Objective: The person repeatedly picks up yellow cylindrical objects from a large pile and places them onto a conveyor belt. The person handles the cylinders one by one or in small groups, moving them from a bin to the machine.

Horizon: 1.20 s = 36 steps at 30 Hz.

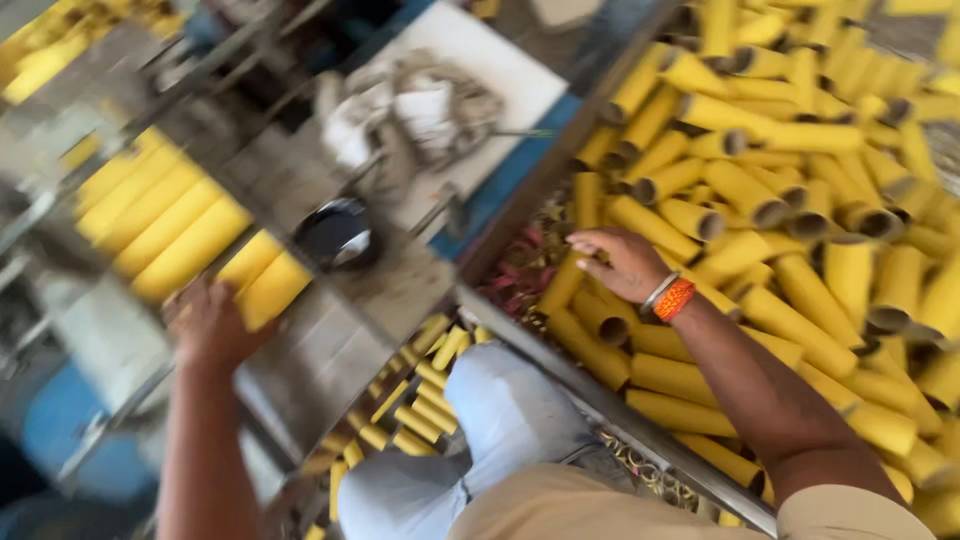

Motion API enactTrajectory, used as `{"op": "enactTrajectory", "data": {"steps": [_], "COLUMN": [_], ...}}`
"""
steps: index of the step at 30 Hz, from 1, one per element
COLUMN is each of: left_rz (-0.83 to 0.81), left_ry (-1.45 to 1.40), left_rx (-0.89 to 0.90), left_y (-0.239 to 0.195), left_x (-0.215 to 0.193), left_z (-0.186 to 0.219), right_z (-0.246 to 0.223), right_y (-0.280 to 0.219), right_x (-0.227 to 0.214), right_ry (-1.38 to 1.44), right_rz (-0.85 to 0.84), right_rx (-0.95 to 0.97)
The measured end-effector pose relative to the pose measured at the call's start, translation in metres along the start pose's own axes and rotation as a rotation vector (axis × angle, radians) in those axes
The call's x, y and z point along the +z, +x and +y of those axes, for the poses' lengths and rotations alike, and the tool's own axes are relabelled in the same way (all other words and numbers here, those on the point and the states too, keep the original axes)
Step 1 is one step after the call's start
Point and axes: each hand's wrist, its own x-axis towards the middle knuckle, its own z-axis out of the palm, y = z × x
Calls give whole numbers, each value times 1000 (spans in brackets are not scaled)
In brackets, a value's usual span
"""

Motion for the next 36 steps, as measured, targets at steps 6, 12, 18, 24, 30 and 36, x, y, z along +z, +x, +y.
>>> {"op": "enactTrajectory", "data": {"steps": [6,12,18,24,30,36], "left_rz": [391,433,141,203,492,535], "left_ry": [-225,-818,-770,-774,-957,-942], "left_rx": [92,552,667,506,486,557], "left_y": [-23,-41,-26,-3,-11,-46], "left_x": [-94,-125,-110,-95,-131,-200], "left_z": [82,309,396,400,385,311], "right_z": [158,263,311,270,98,-57], "right_y": [-23,77,147,144,92,67], "right_x": [-31,16,79,20,-125,-126], "right_ry": [-168,-878,-1095,-814,-477,0], "right_rz": [270,-47,-530,-367,-187,-118], "right_rx": [430,228,445,381,-13,-319]}}
